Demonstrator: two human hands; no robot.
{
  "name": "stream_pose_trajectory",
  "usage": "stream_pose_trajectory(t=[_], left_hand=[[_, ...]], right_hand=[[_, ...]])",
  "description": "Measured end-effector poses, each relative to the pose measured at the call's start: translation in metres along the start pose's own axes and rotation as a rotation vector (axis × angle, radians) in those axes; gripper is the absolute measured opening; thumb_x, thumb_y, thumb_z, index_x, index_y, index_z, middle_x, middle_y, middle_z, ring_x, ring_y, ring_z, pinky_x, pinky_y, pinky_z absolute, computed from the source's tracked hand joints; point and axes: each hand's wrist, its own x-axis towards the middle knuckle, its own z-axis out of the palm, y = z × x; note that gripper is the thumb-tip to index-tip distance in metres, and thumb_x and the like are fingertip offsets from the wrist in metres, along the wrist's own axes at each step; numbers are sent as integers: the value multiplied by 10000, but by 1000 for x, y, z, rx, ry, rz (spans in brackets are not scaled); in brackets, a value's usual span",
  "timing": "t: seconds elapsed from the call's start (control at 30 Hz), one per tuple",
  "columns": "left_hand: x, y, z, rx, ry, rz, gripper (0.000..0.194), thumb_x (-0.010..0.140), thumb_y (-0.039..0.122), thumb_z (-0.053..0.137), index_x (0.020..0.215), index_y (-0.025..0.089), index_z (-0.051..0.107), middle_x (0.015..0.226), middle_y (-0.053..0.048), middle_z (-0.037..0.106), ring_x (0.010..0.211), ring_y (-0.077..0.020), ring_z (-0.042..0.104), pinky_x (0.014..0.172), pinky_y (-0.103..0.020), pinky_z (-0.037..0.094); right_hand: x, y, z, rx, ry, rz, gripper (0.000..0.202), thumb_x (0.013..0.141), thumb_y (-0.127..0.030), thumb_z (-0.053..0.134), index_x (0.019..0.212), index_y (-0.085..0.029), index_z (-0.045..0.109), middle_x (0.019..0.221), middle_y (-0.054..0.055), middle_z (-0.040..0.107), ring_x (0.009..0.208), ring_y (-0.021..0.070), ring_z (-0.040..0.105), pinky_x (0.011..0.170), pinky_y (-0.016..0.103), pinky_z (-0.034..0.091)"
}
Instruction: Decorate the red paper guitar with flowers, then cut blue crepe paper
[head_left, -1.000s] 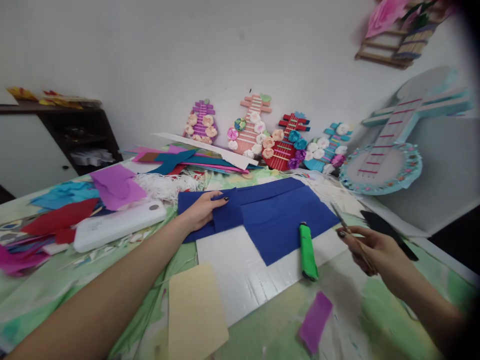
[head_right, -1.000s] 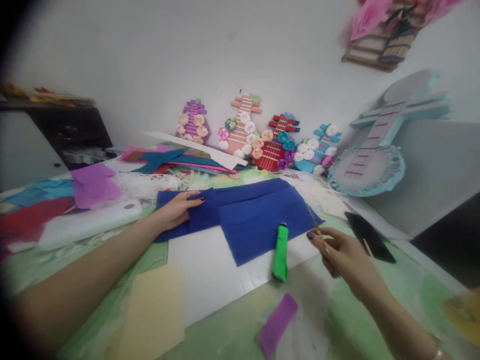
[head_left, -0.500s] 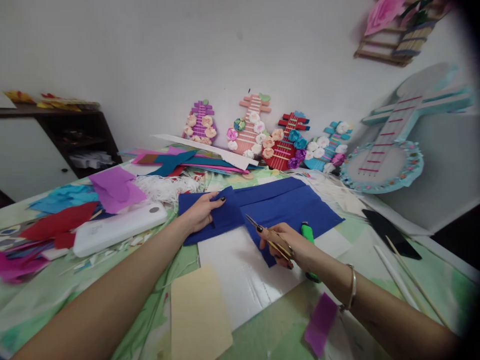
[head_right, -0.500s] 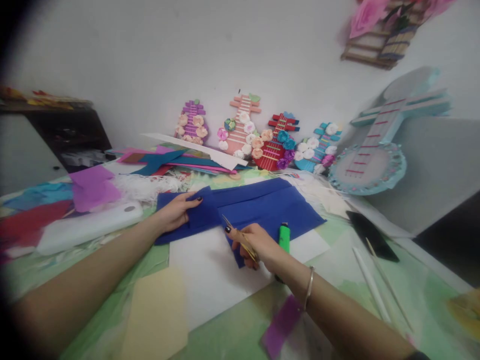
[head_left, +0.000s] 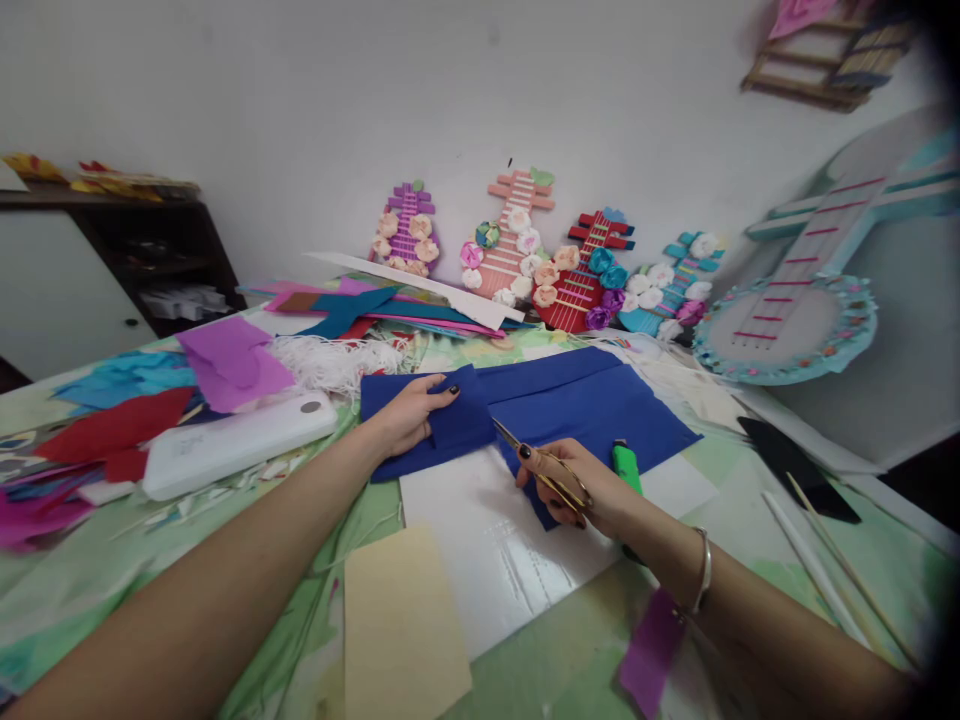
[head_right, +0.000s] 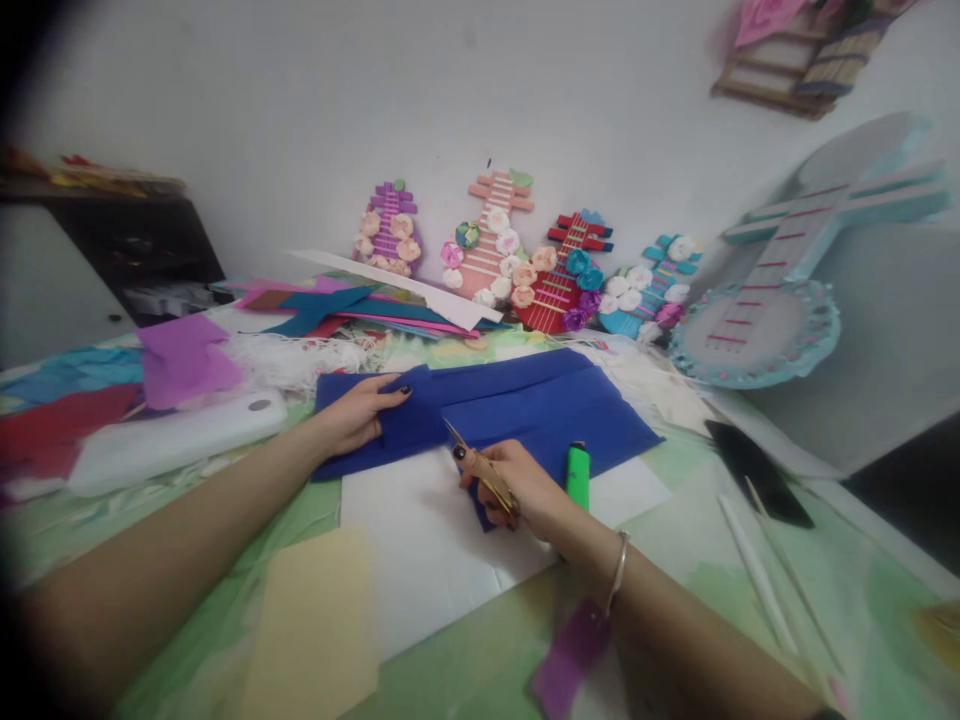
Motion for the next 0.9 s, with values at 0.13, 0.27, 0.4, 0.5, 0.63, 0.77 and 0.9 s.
stream_pose_trajectory(t=[0.13, 0.27, 0.4, 0.5, 0.63, 0.77, 0.9], left_hand=[[0, 0, 1, -4, -1, 1, 218, 763, 5, 664, 963, 92, 653, 768, -77, 716, 618, -155, 692, 599, -249, 588], [-1, 0, 1, -7, 3, -2, 214, 761, -1, 662, 950, 99, 652, 764, -72, 716, 618, -154, 691, 597, -250, 588], [-1, 0, 1, -7, -4, -1, 208, 760, 7, 666, 948, 96, 656, 769, -77, 718, 629, -161, 695, 613, -258, 590], [-1, 0, 1, -6, -11, 3, 200, 757, 15, 676, 942, 91, 662, 769, -82, 717, 632, -164, 696, 625, -261, 589], [-1, 0, 0, -5, -10, 4, 208, 763, 16, 664, 957, 89, 658, 770, -84, 717, 641, -169, 698, 630, -269, 591], [-1, 0, -1, -7, -6, 8, 208, 770, 14, 649, 961, 97, 650, 771, -76, 716, 646, -166, 696, 632, -273, 592], [0, -1, -2, -12, -12, 9, 212, 753, 23, 676, 949, 98, 652, 775, -74, 716, 647, -168, 696, 632, -271, 591]], right_hand=[[1, 3, 1, -2, -8, -13, 569, 685, -693, 676, 685, -131, 588, 392, -89, 404, 256, 43, 334, 258, 172, 221], [-1, 3, 2, 6, -5, -18, 600, 643, -715, 695, 681, -127, 587, 383, -93, 397, 255, 38, 324, 255, 168, 212], [-1, 2, 5, 9, 10, -16, 603, 627, -717, 705, 677, -130, 579, 376, -95, 394, 255, 37, 319, 256, 169, 212], [-1, 2, 6, 1, 18, -11, 583, 651, -703, 696, 682, -134, 576, 371, -96, 391, 253, 41, 321, 256, 174, 212], [1, 4, 7, -2, 27, -15, 578, 670, -704, 681, 696, -136, 575, 373, -97, 391, 254, 46, 334, 256, 174, 224], [0, 4, 9, -5, 35, -7, 592, 646, -716, 690, 698, -138, 575, 375, -96, 397, 256, 47, 340, 255, 173, 234], [0, 2, 10, -17, 46, 6, 573, 656, -700, 695, 695, -141, 574, 375, -99, 393, 255, 47, 339, 256, 175, 230]])
